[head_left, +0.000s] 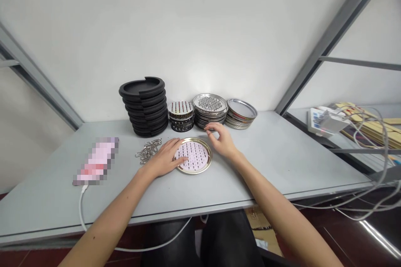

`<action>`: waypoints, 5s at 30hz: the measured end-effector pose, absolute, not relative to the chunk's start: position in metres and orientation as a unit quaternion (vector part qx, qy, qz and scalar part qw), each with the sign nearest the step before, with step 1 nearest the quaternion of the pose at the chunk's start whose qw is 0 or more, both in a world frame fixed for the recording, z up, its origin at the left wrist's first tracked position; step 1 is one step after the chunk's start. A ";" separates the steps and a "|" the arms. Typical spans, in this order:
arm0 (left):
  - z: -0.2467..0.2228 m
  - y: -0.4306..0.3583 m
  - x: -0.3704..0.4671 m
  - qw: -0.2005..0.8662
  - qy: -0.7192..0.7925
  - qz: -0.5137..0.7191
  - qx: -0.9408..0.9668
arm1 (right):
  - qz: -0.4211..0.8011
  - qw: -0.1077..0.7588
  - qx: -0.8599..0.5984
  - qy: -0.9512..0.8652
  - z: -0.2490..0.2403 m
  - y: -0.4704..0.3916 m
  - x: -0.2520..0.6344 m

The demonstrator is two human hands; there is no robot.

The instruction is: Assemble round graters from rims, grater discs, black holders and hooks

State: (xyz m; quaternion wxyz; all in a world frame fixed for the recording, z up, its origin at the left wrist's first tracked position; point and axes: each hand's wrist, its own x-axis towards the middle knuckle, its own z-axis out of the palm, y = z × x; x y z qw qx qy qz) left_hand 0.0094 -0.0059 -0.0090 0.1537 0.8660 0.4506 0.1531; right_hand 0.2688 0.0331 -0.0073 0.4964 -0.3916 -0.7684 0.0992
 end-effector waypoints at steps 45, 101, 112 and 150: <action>-0.006 -0.007 0.003 0.161 0.466 0.210 0.844 | 0.077 0.680 -0.358 -0.635 0.059 0.035 0.291; -0.002 -0.010 0.009 0.138 0.459 0.256 0.840 | 0.575 0.525 -0.428 -0.459 -0.008 0.023 0.269; -0.004 -0.009 0.008 0.152 0.473 0.231 0.837 | 0.302 0.465 -0.440 -0.707 -0.018 0.023 0.274; -0.001 -0.013 0.003 0.154 0.454 0.162 0.863 | 0.231 0.316 -0.413 -0.823 0.001 0.014 0.280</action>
